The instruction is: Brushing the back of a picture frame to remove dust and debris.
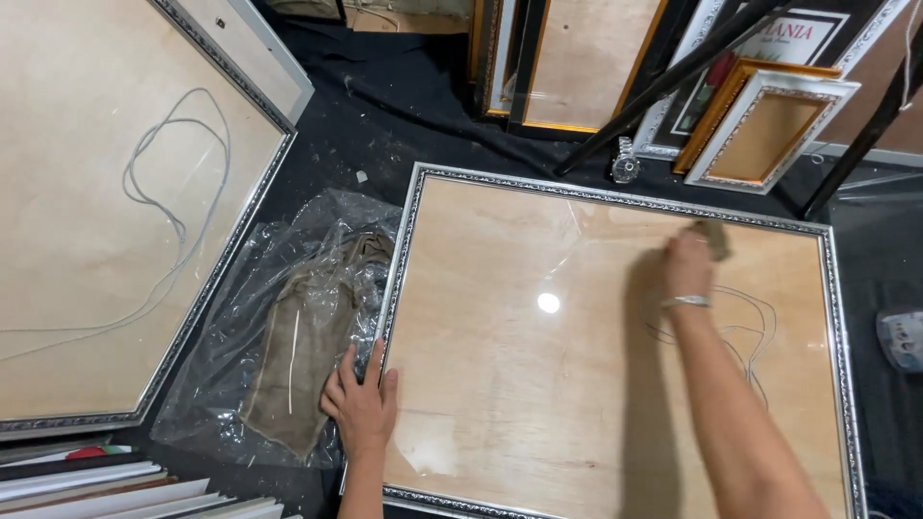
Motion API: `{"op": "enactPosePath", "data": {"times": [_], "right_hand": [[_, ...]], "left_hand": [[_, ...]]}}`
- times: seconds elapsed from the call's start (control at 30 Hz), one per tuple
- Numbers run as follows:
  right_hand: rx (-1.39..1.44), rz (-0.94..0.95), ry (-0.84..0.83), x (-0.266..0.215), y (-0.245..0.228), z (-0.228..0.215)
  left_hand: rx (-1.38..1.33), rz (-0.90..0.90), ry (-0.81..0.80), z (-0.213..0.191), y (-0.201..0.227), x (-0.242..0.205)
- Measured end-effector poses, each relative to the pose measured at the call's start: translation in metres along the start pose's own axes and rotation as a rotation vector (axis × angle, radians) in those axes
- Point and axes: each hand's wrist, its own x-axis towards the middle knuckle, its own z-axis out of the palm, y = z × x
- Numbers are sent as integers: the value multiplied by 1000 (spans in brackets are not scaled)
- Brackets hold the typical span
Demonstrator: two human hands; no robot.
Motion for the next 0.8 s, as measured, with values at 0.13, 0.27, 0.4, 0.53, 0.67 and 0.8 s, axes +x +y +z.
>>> {"op": "enactPosePath", "data": {"times": [0.13, 0.27, 0.4, 0.53, 0.67, 0.8], "right_hand": [[258, -227, 114, 6, -240, -17], [772, -273, -68, -7, -388, -98], [1399, -38, -572, -12, -390, -208], [1616, 331, -602, -30, -289, -175], [1285, 503, -440, -39, -76, -164], [701, 607, -117, -73, 158, -138]], "left_hand": [[-20, -2, 0, 2, -2, 3], [-29, -13, -41, -4, -1, 4], [52, -1, 5, -3, -1, 1], [151, -43, -12, -2, 0, -2], [263, -62, 109, 0, 50, -18], [26, 1, -503, -38, 126, -48]]}}
